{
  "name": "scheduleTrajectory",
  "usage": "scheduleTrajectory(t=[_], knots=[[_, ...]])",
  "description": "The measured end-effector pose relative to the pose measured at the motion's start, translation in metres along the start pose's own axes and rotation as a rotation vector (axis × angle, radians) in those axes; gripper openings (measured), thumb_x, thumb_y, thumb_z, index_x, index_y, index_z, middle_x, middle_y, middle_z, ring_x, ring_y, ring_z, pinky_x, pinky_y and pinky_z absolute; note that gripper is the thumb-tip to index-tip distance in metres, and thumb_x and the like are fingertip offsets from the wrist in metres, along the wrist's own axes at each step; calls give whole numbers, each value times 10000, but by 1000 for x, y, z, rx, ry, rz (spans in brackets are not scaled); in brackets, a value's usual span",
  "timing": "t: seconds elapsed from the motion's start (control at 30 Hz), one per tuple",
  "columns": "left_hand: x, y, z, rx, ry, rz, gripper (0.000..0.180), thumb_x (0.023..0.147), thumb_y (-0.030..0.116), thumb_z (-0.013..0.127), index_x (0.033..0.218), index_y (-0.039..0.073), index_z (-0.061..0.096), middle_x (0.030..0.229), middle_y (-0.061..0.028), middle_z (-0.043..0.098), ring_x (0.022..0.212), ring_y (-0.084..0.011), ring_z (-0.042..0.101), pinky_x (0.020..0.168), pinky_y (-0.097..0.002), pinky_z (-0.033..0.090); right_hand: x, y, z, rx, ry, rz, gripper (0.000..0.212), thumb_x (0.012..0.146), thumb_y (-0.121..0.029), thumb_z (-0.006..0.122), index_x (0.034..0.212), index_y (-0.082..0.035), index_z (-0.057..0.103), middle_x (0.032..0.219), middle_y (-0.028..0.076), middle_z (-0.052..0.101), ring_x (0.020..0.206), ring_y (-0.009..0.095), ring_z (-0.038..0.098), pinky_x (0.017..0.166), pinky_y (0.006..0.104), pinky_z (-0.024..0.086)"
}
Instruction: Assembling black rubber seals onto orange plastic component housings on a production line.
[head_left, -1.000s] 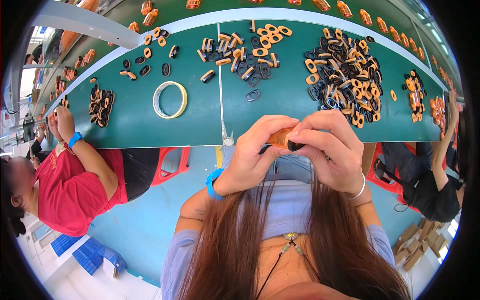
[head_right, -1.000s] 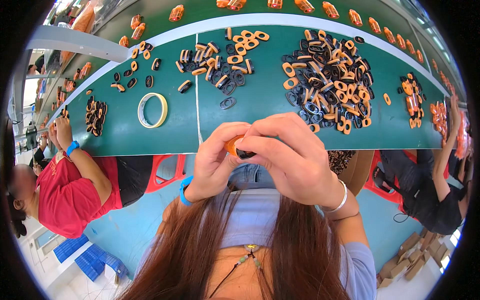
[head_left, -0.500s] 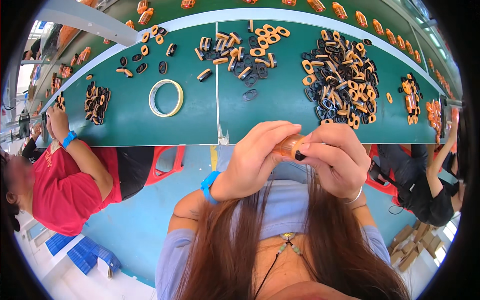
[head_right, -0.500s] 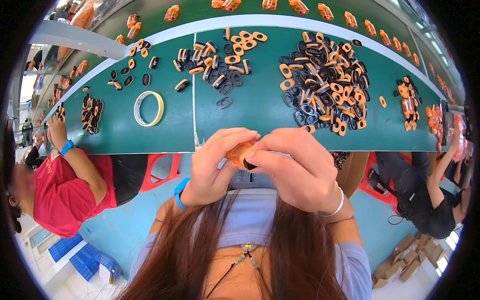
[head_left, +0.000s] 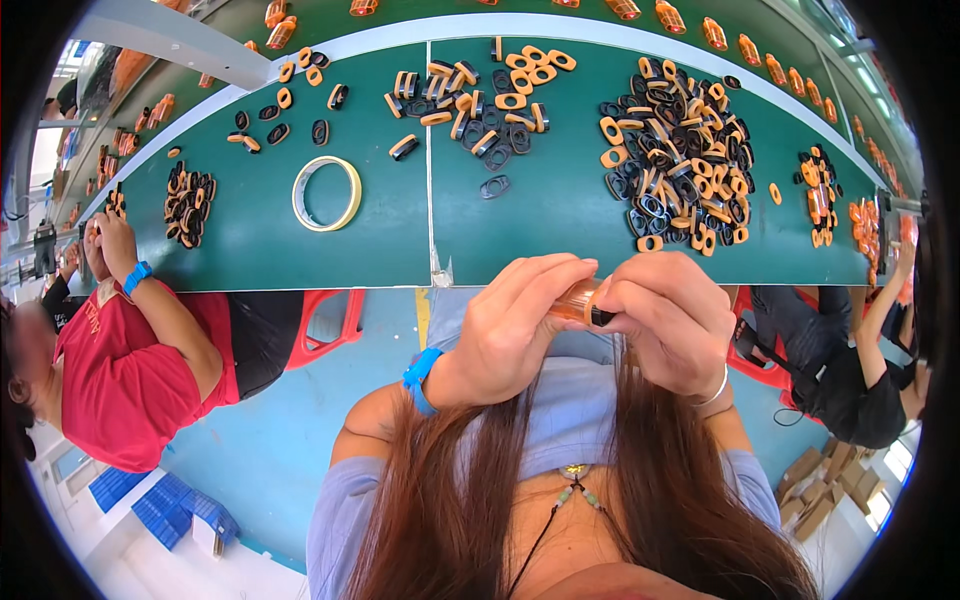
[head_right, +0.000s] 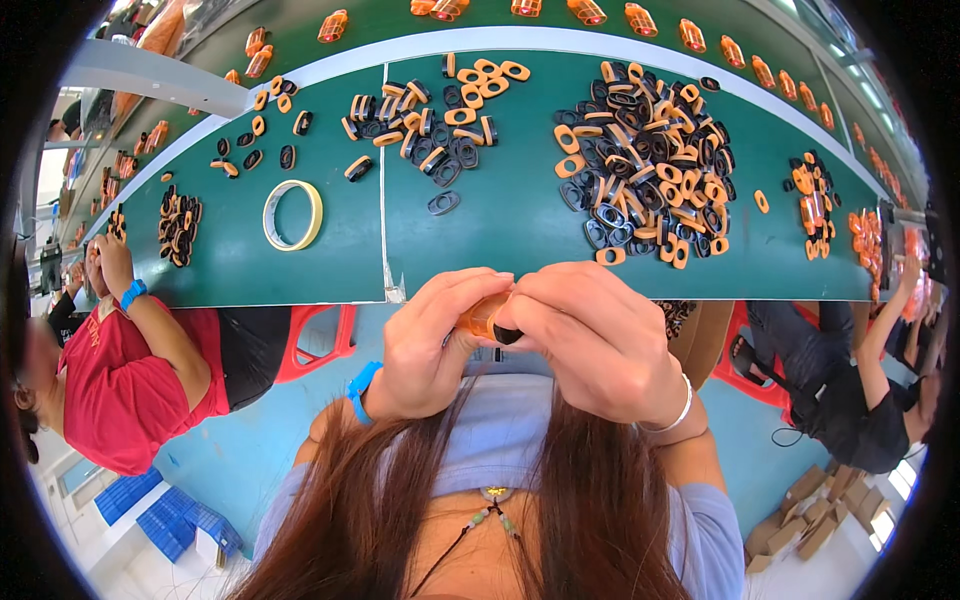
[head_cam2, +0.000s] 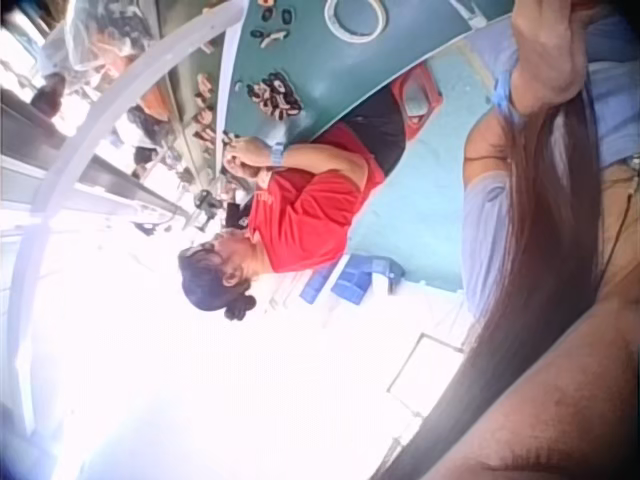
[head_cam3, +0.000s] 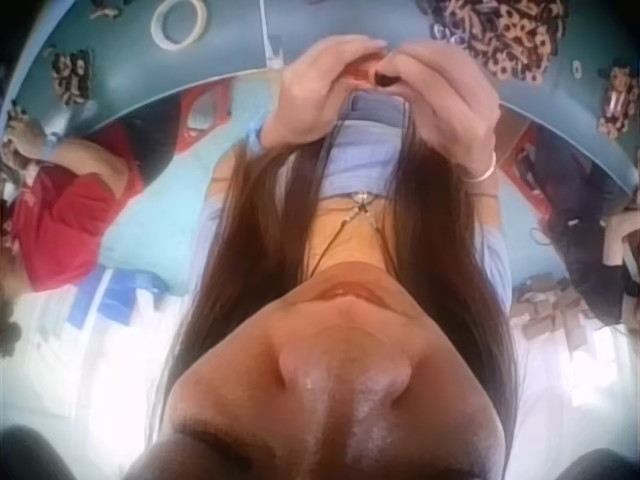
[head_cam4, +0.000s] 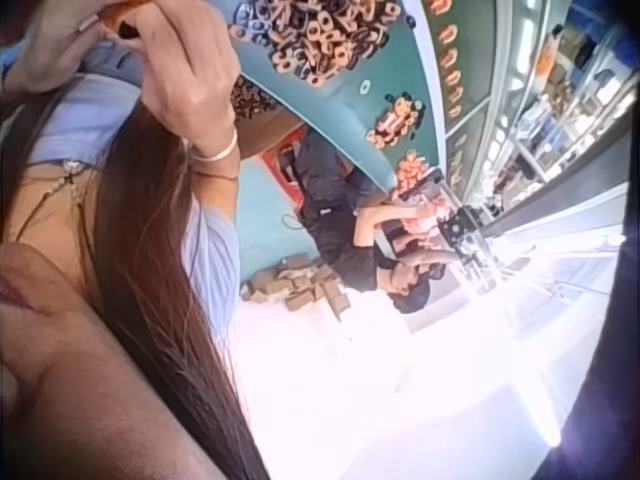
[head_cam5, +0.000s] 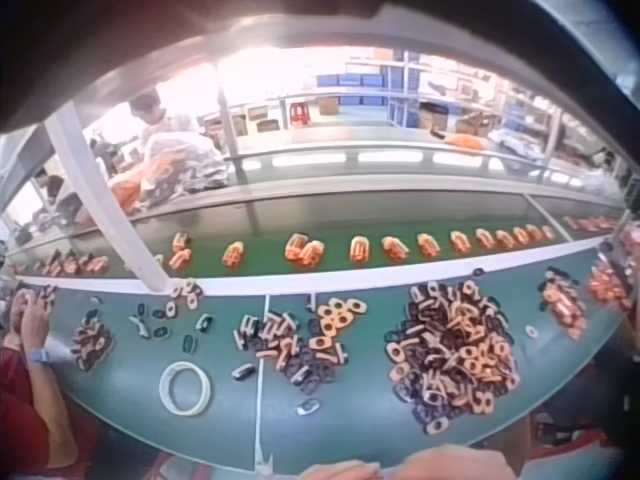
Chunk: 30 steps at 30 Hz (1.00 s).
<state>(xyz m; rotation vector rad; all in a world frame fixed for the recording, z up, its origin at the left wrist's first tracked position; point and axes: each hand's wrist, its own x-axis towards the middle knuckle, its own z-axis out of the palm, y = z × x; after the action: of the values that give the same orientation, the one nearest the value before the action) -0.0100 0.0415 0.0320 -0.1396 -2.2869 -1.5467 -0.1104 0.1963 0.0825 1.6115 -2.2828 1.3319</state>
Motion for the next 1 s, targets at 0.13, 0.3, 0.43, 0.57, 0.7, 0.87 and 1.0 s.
scheduleTrajectory(t=[0.13, 0.3, 0.43, 0.57, 0.7, 0.87, 1.0], knots=[[-3, -2, 0, -8, -5, -6, 329, 880, 89, 632, 1170, -53, 571, 1102, -198, 630, 1000, -320, 629, 856, -359, 509, -4, 0, 2, -9, 0, 33, 240, 651, -49, 752, 859, 16, 652, 846, 99, 645, 748, 236, 631, 632, 322, 516], [6, -8, -5, -671, -144, -364, 434, 967, 266, 543, 1291, -4, 443, 1037, -187, 624, 790, -234, 627, 641, -278, 495, -1, 14, 2, 147, 13, 191, 337, 693, -38, 761, 1026, -43, 710, 956, 101, 652, 798, 210, 648, 695, 310, 547], [11, -14, -9, -1303, -271, -746, 476, 1005, 386, 438, 1333, 50, 360, 953, -196, 591, 545, -152, 513, 479, -223, 386, 2, 17, -4, 154, -40, 221, 338, 728, 34, 714, 1056, -51, 710, 959, 99, 649, 804, 190, 648, 694, 285, 550], [12, -20, -7, -1616, -323, -798, 359, 1015, 372, 432, 1230, 85, 443, 881, -133, 587, 488, -87, 447, 422, -185, 358, 9, 22, -6, 87, -35, 111, 309, 680, 105, 668, 952, -29, 730, 889, 105, 673, 786, 204, 654, 637, 282, 523], [15, -18, -8, -1584, -341, -897, 376, 1017, 395, 419, 1225, 84, 452, 824, -102, 551, 432, -57, 377, 368, -160, 302, 12, 23, -7, -13, -40, -19, 238, 692, 49, 672, 921, -11, 699, 879, 104, 685, 726, 229, 657, 594, 301, 518], [14, -18, -10, -1674, -383, -1021, 425, 1026, 439, 345, 1168, 50, 439, 793, -61, 474, 384, -31, 344, 328, -151, 294, 13, 21, -7, -87, -51, -84, 239, 671, 31, 654, 907, 6, 681, 869, 108, 686, 696, 237, 656, 594, 310, 522], [13, -17, -10, -1689, -392, -1004, 418, 1024, 450, 345, 1140, 63, 451, 787, -58, 471, 388, -26, 345, 329, -146, 283, 12, 13, -4, -167, -29, -87, 251, 653, 40, 632, 901, 28, 673, 865, 116, 682, 697, 241, 656, 608, 320, 536]])
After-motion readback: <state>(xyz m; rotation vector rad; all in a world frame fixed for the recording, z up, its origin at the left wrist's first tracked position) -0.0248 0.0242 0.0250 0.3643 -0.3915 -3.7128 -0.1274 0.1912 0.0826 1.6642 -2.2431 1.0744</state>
